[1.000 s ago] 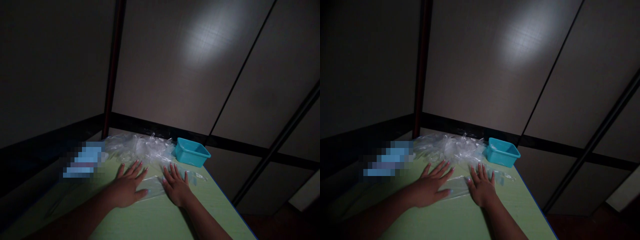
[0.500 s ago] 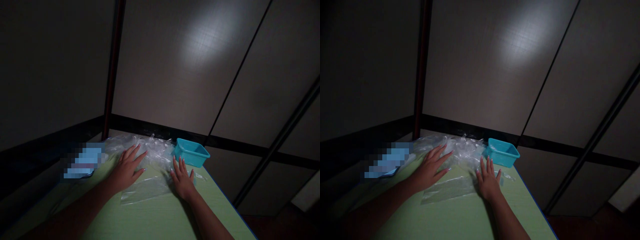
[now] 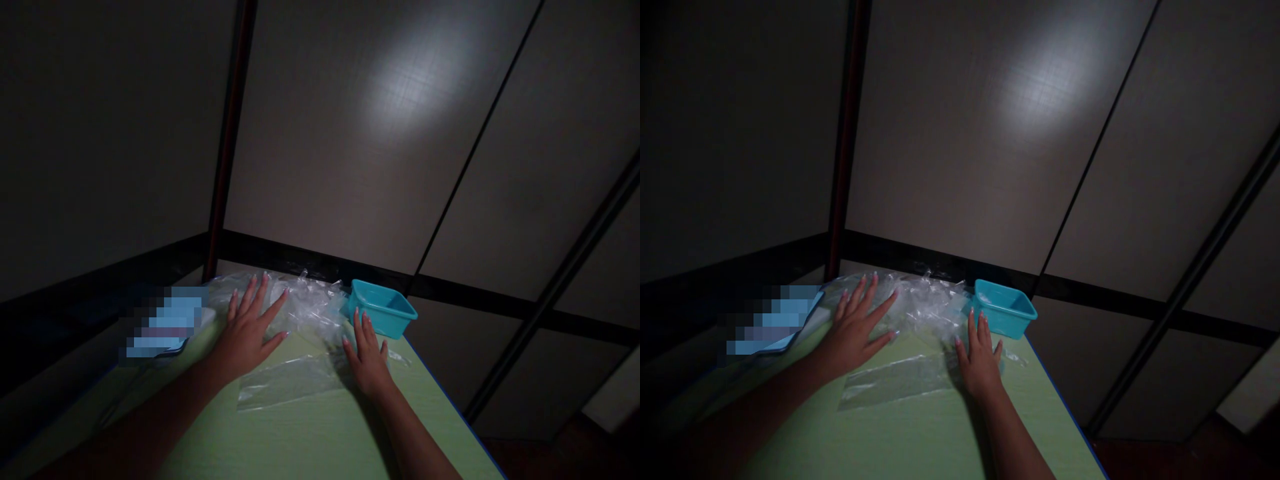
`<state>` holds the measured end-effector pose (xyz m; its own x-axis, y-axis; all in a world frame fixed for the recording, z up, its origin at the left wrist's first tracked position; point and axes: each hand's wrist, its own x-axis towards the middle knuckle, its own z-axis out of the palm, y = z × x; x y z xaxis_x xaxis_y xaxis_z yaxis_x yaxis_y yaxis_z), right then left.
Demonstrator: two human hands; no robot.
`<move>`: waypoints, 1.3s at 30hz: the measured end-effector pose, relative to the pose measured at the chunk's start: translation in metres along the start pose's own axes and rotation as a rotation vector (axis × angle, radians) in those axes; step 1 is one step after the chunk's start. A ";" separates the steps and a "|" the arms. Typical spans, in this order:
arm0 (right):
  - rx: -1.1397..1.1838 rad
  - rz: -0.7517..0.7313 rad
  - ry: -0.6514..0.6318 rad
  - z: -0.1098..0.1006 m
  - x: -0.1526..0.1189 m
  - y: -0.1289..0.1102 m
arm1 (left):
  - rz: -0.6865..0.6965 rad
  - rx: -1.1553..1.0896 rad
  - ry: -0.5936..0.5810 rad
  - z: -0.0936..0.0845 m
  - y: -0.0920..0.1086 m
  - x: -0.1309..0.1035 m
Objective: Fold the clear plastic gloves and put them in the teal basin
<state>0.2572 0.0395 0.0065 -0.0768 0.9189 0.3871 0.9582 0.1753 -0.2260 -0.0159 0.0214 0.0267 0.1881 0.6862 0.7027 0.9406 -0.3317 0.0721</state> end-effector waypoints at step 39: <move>0.060 -0.372 -0.520 -0.017 -0.020 -0.025 | 0.032 -0.111 -0.510 0.013 -0.006 -0.020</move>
<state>0.2396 0.0112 0.0194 -0.5391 0.8416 -0.0312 0.8259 0.5211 -0.2151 -0.0209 0.0186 0.0031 0.3557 0.8935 0.2740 0.9018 -0.4051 0.1504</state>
